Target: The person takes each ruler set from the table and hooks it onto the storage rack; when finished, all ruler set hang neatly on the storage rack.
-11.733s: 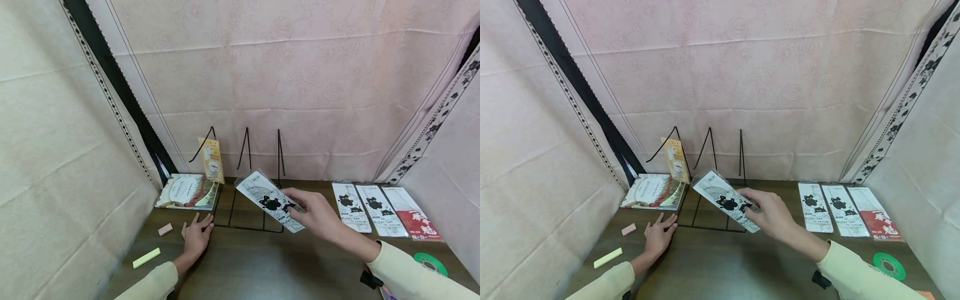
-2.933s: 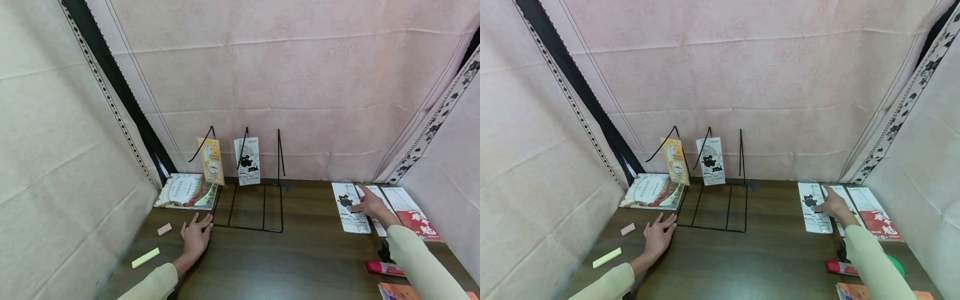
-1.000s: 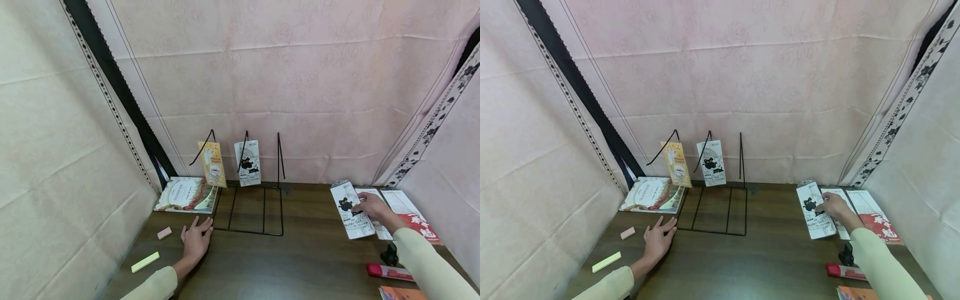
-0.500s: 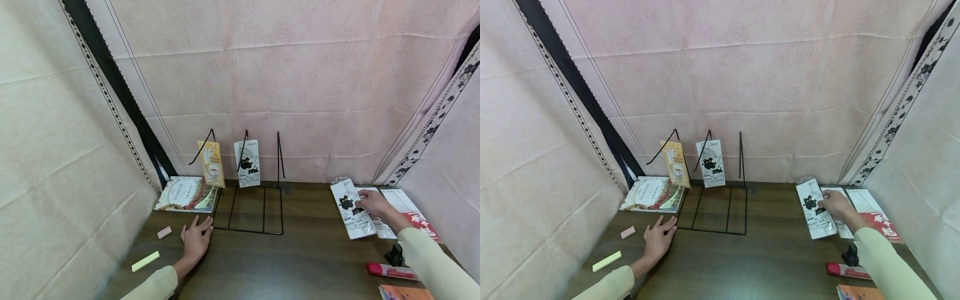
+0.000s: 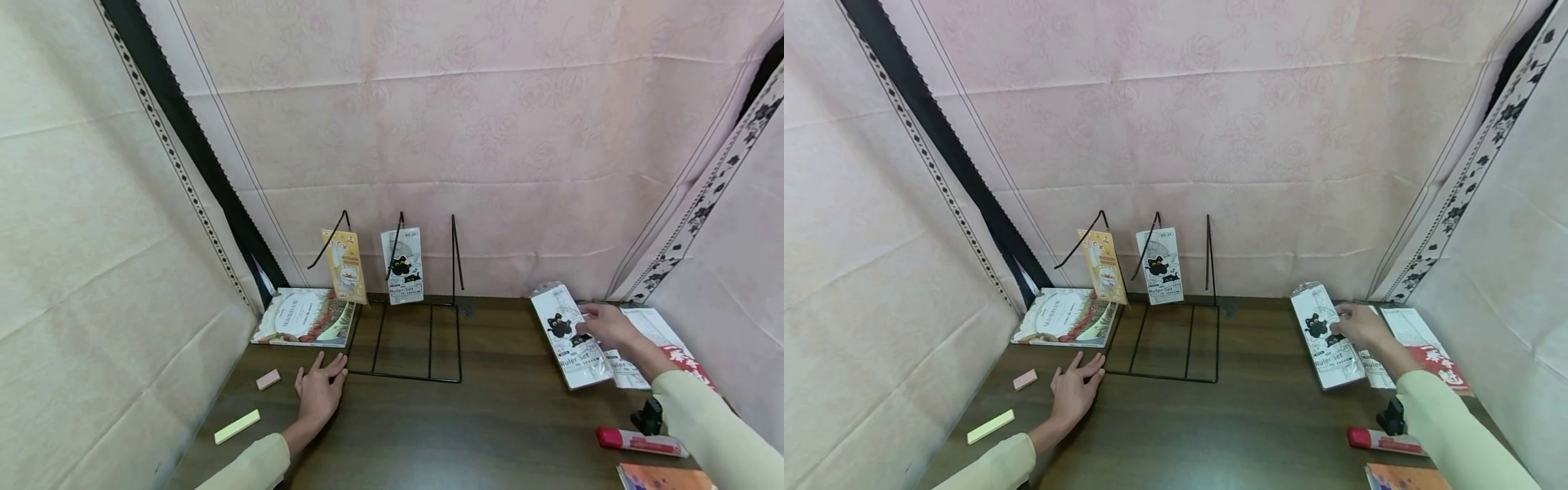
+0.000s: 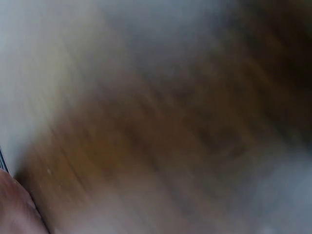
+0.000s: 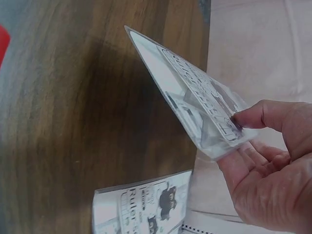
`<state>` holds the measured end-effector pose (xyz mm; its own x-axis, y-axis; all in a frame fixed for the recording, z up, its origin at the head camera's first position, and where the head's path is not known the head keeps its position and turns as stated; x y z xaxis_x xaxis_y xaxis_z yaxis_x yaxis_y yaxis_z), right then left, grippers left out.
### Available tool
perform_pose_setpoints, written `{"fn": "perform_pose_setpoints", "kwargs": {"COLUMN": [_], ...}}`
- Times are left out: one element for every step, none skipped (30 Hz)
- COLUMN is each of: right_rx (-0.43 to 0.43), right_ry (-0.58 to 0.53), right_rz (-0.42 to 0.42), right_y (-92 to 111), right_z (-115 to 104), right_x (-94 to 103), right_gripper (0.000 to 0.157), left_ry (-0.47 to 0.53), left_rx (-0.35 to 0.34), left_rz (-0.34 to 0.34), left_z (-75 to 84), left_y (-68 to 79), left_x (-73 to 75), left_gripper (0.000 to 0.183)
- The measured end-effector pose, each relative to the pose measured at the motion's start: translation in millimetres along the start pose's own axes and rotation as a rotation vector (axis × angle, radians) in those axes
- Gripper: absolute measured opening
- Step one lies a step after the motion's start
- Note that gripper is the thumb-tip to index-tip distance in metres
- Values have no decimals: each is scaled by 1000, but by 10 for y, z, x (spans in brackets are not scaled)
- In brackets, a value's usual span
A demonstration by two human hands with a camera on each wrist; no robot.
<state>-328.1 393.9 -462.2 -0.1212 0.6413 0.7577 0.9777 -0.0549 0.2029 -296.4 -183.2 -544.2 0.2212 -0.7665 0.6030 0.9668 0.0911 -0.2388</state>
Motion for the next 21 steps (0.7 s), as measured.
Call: {"fn": "perform_pose_setpoints", "kwargs": {"right_rx": [6, 13, 14, 19, 20, 21, 22, 25, 24, 29, 35, 43, 51, 63, 71, 83, 92, 104, 119, 132, 141], "right_ry": [6, 13, 17, 27, 34, 40, 46, 48, 46, 46, 45, 44, 44, 48, 56, 65, 72, 82, 96, 107, 114], "right_rz": [2, 4, 3, 5, 5, 4, 3, 4, 4, 6, 10, 14, 19, 26, 31, 36, 40, 43, 49, 53, 54], "right_y": [14, 29, 46, 63, 82, 99, 117, 134, 151, 168, 183, 197, 215, 231, 251, 271, 290, 312, 335, 355, 378], "right_z": [-31, -60, -87, -113, -137, -158, -177, -196, -216, -237, -258, -279, -307, -337, -369, -402, -437, -472, -509, -545, -579], "right_x": [9, 17, 24, 33, 41, 47, 52, 56, 60, 64, 67, 72, 77, 80, 85, 89, 93, 95, 99, 101, 100], "right_gripper": [66, 66, 66, 66, 66, 67, 67, 68, 68, 68, 68, 68, 68, 67, 67, 67, 66, 66, 65, 64, 63], "left_ry": [-1, -2, -1, -2, -1, -2, -2, -2, -2, -3, -2, -2, 0, 1, 3, 5, 7, 9, 10, 11, 11], "left_rx": [1, 1, 3, 3, 4, 5, 5, 5, 4, 4, 4, 5, 5, 5, 5, 4, 3, 3, 3, 3, 3], "left_rz": [-2, -4, -5, -7, -8, -9, -9, -9, -8, -7, -7, -8, -8, -8, -10, -11, -11, -11, -11, -12, -12], "left_z": [-2, -4, -8, -12, -14, -17, -23, -27, -30, -32, -32, -35, -35, -33, -31, -26, -23, -20, -16, -12, -9], "left_y": [-2, -3, -3, -3, -6, -9, -7, -6, -5, -3, -2, 1, 4, 5, 3, 2, 1, 0, -2, -4, -5], "left_x": [-1, -4, -6, -8, -11, -12, -15, -16, -17, -18, -17, -17, -16, -15, -14, -13, -12, -10, -7, -5, -3], "left_gripper": [35, 35, 35, 35, 35, 35, 35, 35, 35, 35, 35, 35, 35, 35, 35, 35, 35, 35, 35, 35, 35]}}
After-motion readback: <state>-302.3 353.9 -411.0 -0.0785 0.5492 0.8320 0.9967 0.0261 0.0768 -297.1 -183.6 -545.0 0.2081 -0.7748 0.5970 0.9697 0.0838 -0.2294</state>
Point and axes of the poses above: each hand's wrist, its own y-axis away from the middle knuckle, its own x-axis out of the back of the hand, z = x × y, the point moved 5 cm from there along -y, towards the middle knuckle, and after that the axes turned 7 degrees about y, right-handed, at the moved point
